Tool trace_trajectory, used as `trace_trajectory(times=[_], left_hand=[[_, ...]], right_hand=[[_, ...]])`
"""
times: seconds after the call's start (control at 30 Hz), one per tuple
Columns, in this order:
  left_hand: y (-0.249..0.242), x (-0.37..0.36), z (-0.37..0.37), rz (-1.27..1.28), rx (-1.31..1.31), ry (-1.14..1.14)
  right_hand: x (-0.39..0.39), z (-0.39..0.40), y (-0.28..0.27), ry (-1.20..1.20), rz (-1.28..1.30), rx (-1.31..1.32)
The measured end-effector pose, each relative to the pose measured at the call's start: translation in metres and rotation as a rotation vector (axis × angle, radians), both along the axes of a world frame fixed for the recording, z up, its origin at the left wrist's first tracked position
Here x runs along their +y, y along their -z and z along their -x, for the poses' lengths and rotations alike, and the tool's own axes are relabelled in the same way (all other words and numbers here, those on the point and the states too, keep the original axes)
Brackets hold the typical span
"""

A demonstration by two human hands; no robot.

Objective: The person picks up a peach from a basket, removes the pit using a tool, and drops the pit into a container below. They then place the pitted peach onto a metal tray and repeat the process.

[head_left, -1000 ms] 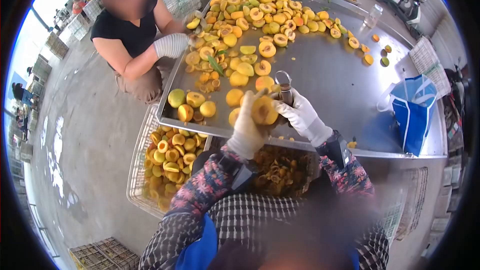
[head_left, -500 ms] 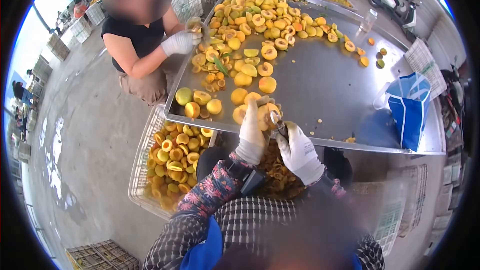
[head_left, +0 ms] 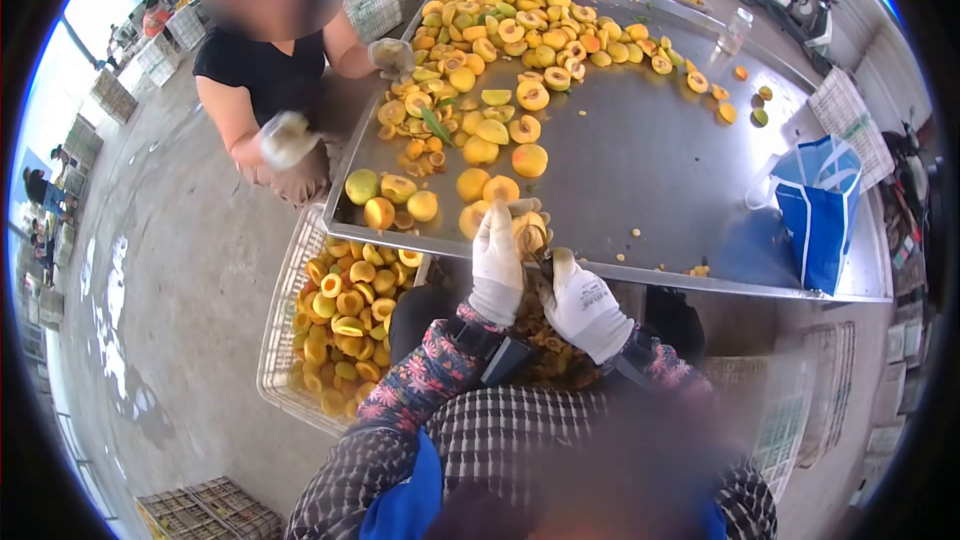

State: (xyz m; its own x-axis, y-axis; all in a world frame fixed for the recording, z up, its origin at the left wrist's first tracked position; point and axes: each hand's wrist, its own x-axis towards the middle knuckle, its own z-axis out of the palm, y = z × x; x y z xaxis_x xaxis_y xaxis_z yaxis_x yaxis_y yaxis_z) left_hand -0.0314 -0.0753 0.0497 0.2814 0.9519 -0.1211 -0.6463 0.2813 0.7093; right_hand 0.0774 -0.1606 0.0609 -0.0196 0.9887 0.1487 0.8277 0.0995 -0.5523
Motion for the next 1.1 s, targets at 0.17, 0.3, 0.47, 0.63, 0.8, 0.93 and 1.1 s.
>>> trace_trajectory(times=[0.17, 0.3, 0.47, 0.63, 0.8, 0.93, 1.1], left_hand=[[0.005, -0.001, -0.006, -0.103, 0.052, -0.024], [-0.006, 0.007, -0.003, -0.005, 0.054, 0.085], [0.000, 0.009, 0.000, -0.082, 0.141, 0.098], [0.040, 0.015, 0.005, -0.090, 0.422, 0.133], [0.020, -0.001, -0.006, -0.153, 0.124, -0.004], [0.037, 0.007, -0.004, -0.171, 0.104, 0.061], [0.008, 0.001, 0.002, 0.023, 0.129, 0.130]], right_hand=[[0.002, 0.007, 0.010, -0.027, -0.091, 0.288], [0.000, -0.004, 0.001, -0.045, -0.078, 0.271], [-0.008, -0.005, 0.003, -0.090, -0.141, 0.302], [-0.017, -0.004, 0.021, -0.118, 0.006, 0.093], [-0.012, -0.010, 0.018, 0.004, 0.264, 0.549], [-0.012, -0.006, 0.035, -0.022, 0.046, 0.512], [-0.017, -0.004, 0.016, -0.095, -0.059, 0.492]])
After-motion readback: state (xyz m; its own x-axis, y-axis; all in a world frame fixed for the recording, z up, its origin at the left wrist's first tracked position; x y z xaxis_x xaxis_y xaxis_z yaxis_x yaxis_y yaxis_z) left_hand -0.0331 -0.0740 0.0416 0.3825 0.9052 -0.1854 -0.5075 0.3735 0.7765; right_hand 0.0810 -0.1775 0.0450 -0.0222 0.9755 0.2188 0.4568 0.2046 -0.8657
